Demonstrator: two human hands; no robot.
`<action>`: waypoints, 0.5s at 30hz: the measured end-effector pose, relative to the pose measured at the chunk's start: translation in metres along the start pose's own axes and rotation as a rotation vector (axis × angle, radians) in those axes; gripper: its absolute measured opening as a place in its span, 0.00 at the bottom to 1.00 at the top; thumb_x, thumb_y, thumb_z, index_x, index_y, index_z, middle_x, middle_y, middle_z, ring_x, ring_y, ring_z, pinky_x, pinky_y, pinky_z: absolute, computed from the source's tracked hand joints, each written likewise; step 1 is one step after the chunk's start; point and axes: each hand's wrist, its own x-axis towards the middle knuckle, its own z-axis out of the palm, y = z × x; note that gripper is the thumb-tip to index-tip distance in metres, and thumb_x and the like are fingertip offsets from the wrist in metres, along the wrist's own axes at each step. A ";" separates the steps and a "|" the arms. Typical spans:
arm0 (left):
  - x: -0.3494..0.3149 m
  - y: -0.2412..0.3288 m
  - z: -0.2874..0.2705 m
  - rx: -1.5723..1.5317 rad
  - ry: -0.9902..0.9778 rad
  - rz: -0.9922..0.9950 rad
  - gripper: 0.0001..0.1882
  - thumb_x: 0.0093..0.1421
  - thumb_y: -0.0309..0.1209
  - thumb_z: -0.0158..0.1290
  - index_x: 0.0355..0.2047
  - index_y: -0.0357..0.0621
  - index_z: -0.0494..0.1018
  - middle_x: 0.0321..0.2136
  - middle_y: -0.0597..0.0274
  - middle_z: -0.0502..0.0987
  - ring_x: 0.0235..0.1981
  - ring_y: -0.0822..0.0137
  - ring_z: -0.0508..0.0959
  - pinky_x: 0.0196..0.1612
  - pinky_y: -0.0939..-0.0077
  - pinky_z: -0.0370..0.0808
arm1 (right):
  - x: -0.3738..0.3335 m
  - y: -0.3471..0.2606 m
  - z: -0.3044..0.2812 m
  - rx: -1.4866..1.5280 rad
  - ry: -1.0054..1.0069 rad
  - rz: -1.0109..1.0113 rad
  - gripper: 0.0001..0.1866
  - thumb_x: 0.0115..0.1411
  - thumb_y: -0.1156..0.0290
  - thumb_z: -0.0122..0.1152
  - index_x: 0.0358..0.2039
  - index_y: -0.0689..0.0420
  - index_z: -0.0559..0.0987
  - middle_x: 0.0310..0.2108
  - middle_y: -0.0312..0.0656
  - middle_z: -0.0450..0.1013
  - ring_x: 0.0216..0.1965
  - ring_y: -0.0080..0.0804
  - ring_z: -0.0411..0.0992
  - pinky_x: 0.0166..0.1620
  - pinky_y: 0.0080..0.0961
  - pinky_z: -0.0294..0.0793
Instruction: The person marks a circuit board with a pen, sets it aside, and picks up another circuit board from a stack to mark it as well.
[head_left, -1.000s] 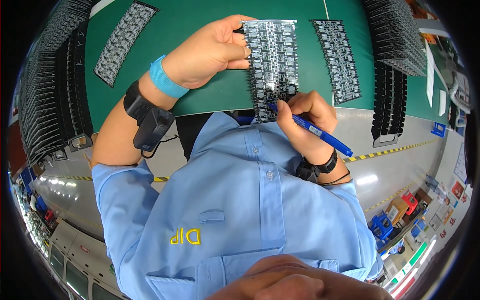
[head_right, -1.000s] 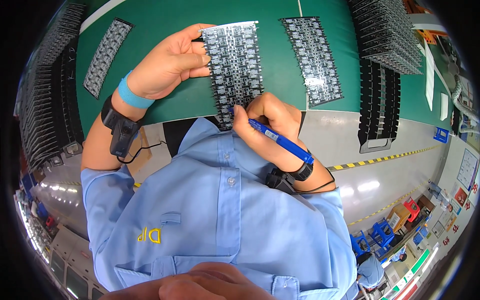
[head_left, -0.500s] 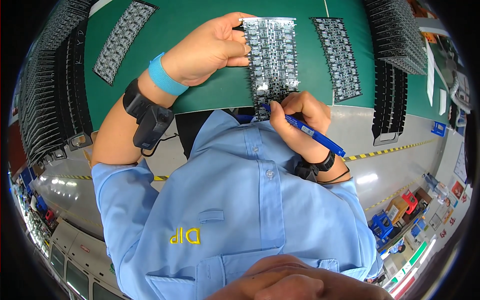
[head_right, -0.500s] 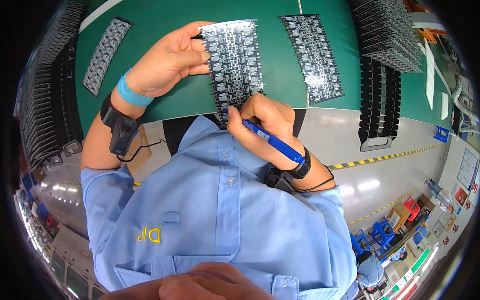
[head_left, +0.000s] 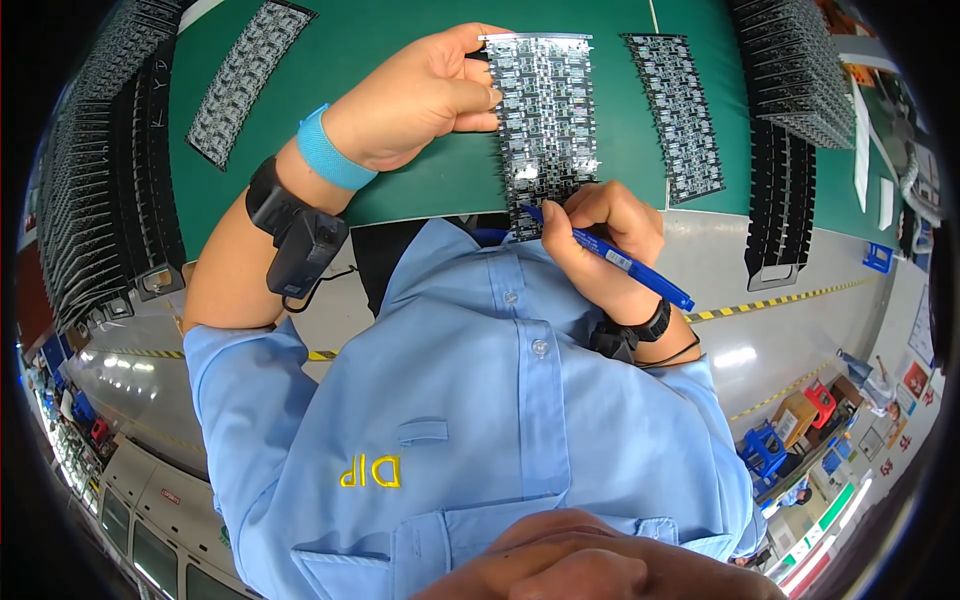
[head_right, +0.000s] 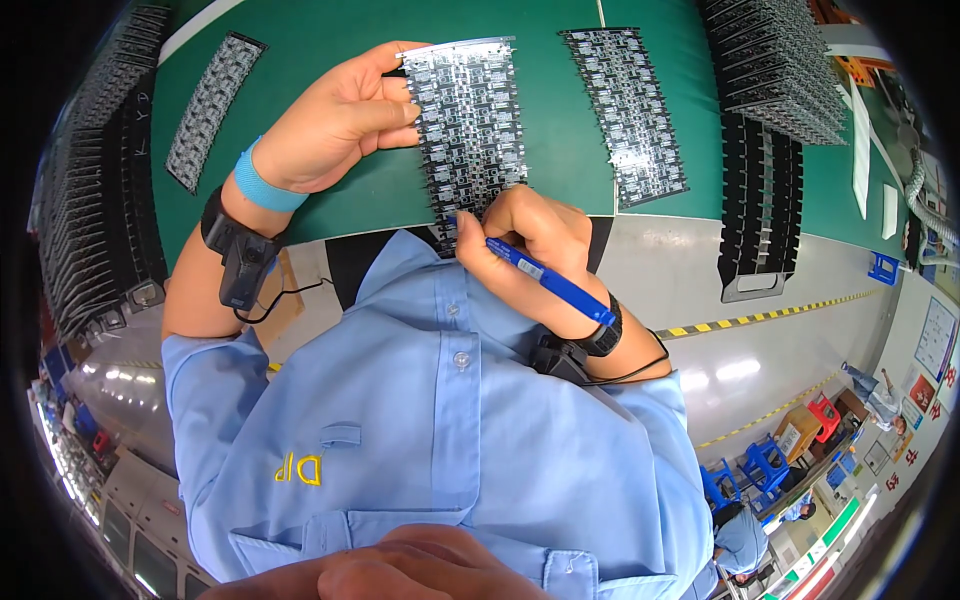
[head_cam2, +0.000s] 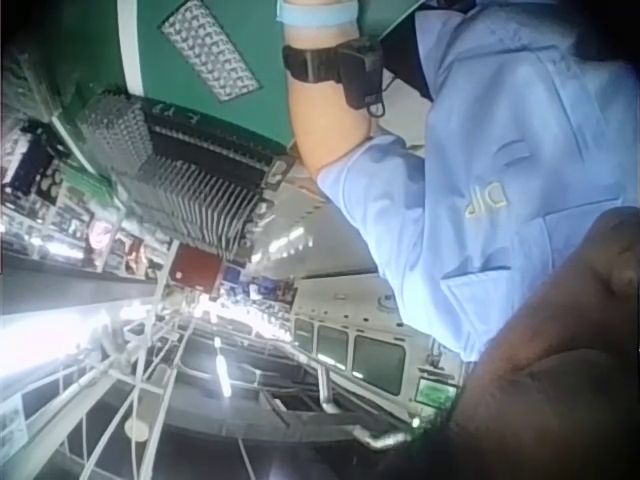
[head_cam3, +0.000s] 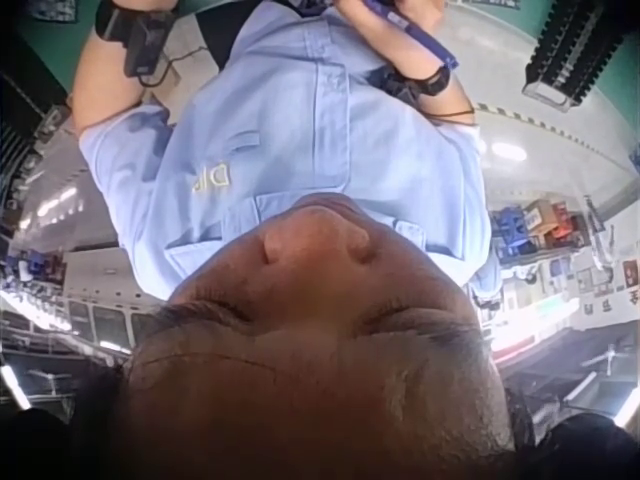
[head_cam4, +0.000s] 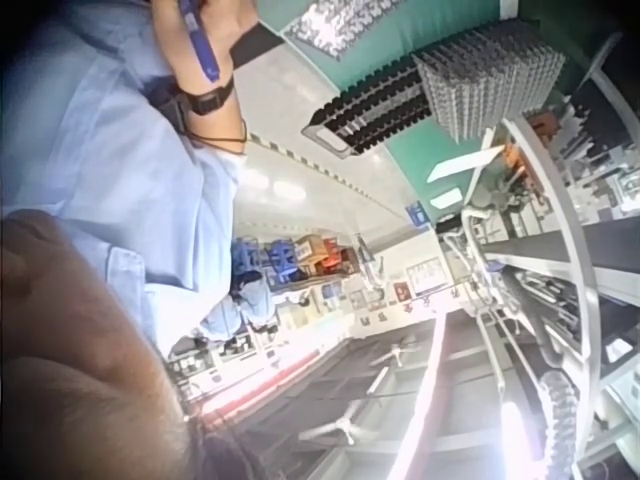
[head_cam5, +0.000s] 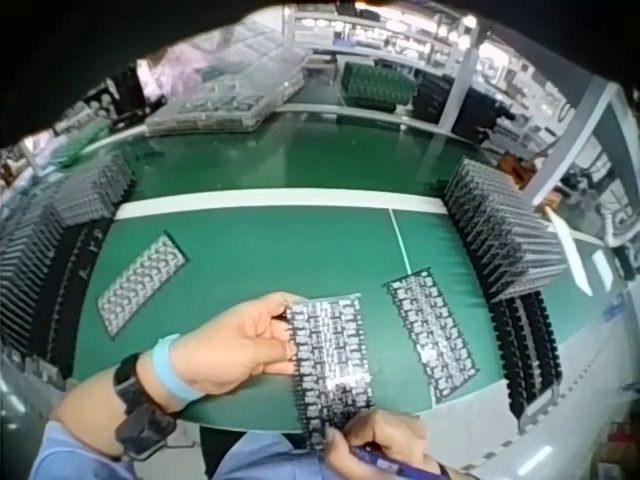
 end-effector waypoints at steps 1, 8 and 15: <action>0.000 0.000 0.001 0.000 0.000 0.000 0.25 0.66 0.25 0.47 0.63 0.38 0.58 0.49 0.56 0.76 0.51 0.69 0.77 0.56 0.72 0.75 | 0.000 -0.001 -0.001 0.026 0.011 0.018 0.17 0.52 0.85 0.67 0.21 0.58 0.65 0.16 0.38 0.70 0.17 0.21 0.69 0.20 0.17 0.64; -0.001 0.001 0.002 0.006 0.031 -0.002 0.25 0.66 0.26 0.49 0.63 0.38 0.58 0.50 0.57 0.76 0.51 0.69 0.77 0.58 0.72 0.74 | -0.006 -0.005 -0.009 0.071 -0.018 0.057 0.16 0.52 0.85 0.67 0.21 0.58 0.66 0.16 0.39 0.71 0.17 0.22 0.69 0.21 0.18 0.65; 0.000 -0.001 -0.002 0.017 0.037 -0.011 0.25 0.66 0.26 0.49 0.63 0.38 0.58 0.50 0.58 0.75 0.52 0.69 0.77 0.58 0.71 0.74 | -0.006 -0.002 -0.008 0.039 -0.063 -0.023 0.16 0.51 0.84 0.67 0.20 0.58 0.66 0.16 0.40 0.71 0.16 0.23 0.70 0.20 0.18 0.65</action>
